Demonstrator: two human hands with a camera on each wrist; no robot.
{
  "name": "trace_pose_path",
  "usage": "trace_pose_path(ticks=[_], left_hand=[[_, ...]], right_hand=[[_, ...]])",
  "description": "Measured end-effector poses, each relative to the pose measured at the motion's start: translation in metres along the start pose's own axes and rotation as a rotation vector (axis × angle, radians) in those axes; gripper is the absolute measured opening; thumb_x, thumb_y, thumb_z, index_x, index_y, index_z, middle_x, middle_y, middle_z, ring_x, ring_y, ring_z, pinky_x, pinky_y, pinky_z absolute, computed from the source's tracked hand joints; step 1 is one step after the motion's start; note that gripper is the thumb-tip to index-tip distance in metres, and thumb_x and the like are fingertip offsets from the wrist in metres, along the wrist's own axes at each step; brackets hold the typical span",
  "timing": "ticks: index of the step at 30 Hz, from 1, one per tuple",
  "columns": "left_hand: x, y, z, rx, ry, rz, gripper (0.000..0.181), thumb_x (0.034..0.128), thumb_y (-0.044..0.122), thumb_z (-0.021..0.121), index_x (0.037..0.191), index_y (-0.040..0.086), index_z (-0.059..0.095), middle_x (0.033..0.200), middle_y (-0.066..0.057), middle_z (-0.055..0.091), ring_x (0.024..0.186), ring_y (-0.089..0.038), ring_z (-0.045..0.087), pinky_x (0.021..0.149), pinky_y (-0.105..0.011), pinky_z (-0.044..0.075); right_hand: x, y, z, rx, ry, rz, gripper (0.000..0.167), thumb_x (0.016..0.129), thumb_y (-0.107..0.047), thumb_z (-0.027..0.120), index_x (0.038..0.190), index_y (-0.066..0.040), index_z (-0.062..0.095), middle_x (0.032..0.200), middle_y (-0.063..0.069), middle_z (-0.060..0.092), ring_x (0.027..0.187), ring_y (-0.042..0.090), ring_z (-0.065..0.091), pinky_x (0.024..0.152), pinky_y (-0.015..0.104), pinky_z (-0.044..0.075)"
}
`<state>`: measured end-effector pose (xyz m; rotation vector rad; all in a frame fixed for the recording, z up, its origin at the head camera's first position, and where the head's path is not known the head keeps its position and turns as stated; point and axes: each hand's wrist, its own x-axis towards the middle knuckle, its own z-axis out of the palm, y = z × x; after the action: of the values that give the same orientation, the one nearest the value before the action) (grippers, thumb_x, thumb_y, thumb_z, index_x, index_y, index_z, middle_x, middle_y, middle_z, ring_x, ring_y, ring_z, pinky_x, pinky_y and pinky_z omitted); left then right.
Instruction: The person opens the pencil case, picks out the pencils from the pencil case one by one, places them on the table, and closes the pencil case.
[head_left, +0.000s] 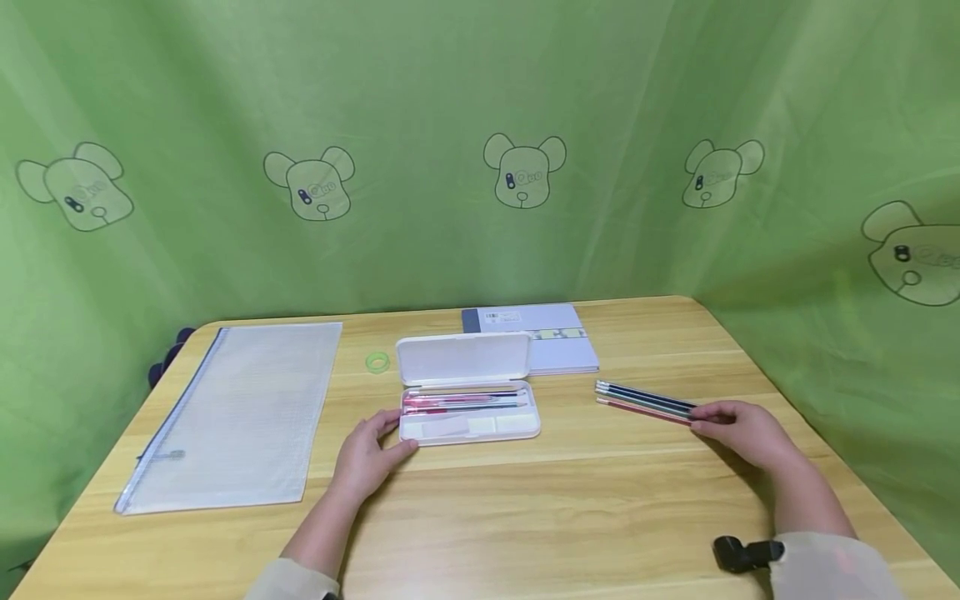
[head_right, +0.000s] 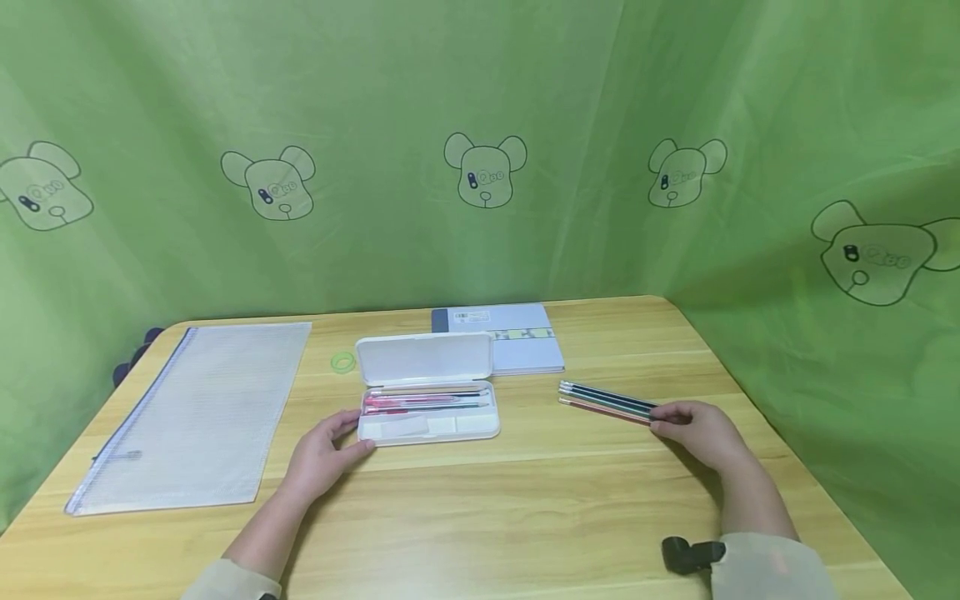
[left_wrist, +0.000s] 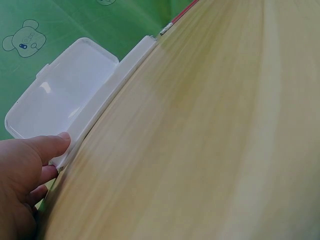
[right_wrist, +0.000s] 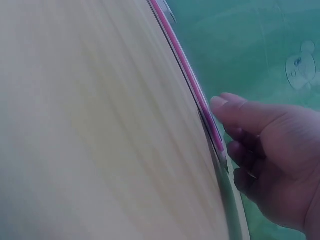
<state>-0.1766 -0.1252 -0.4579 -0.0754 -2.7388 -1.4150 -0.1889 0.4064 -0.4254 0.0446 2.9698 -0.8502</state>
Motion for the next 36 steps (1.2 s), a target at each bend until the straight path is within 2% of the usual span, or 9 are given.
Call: trace_pose_path(ticks=[4,8,13,15,21,30,36], left_hand=[[0.0,0.0,0.0,0.0,0.002,0.004,0.051,0.0845,0.024,0.076,0.129,0.004,0.06,0.127,-0.014,0.067,0.134,-0.038,0.048,0.121,-0.054,0.025],[0.0,0.0,0.0,0.001,0.003,0.008,0.051,0.0843,0.023,0.076,0.129,0.004,0.06,0.127,-0.013,0.067,0.134,-0.038,0.048,0.121,-0.054,0.024],[0.0,0.0,0.0,0.004,0.001,0.006,0.052,0.0845,0.024,0.076,0.129,0.004,0.06,0.128,-0.014,0.066,0.135,-0.038,0.047,0.122,-0.053,0.022],[0.0,0.0,0.0,0.003,0.001,0.003,0.052,0.0846,0.024,0.076,0.13,0.004,0.06,0.128,-0.014,0.066,0.135,-0.038,0.047,0.122,-0.053,0.022],[0.0,-0.001,0.001,0.005,0.01,0.004,0.053,0.0839,0.025,0.077,0.13,0.004,0.06,0.127,-0.013,0.067,0.132,-0.038,0.05,0.117,-0.054,0.032],[0.0,-0.002,0.002,0.001,0.012,-0.001,0.053,0.0836,0.026,0.077,0.13,0.004,0.061,0.127,-0.012,0.067,0.131,-0.037,0.051,0.115,-0.054,0.034],[0.0,-0.002,0.001,-0.002,0.008,0.0,0.052,0.0842,0.025,0.076,0.13,0.005,0.06,0.128,-0.012,0.067,0.134,-0.038,0.048,0.117,-0.054,0.031]], right_hand=[[0.003,-0.017,0.006,0.044,0.009,-0.017,0.051,0.091,-0.044,0.067,0.121,-0.002,0.067,0.116,0.021,0.067,0.101,0.026,0.059,0.079,0.031,0.047],[0.01,-0.04,0.017,0.105,-0.005,-0.044,0.05,0.09,-0.041,0.068,0.123,-0.003,0.066,0.117,0.019,0.067,0.096,0.019,0.057,0.075,0.024,0.046],[0.023,-0.069,0.031,0.17,-0.019,-0.096,0.043,0.091,-0.036,0.069,0.12,-0.004,0.068,0.114,0.017,0.068,0.09,0.018,0.054,0.072,0.024,0.047],[0.028,-0.08,0.036,0.199,-0.03,-0.115,0.041,0.091,-0.035,0.069,0.119,-0.005,0.068,0.115,0.016,0.068,0.093,0.017,0.056,0.075,0.023,0.048],[0.037,-0.117,0.054,0.284,-0.084,-0.184,0.035,0.093,-0.024,0.067,0.121,-0.002,0.066,0.119,0.018,0.067,0.104,0.021,0.061,0.088,0.026,0.051],[0.053,-0.163,0.077,0.258,-0.132,-0.246,0.027,0.092,-0.019,0.067,0.114,-0.004,0.07,0.109,0.012,0.07,0.098,0.021,0.061,0.087,0.031,0.051],[0.061,-0.188,0.092,0.239,-0.181,-0.269,0.022,0.091,-0.018,0.068,0.109,-0.005,0.072,0.106,0.009,0.071,0.093,0.018,0.059,0.083,0.029,0.051]])
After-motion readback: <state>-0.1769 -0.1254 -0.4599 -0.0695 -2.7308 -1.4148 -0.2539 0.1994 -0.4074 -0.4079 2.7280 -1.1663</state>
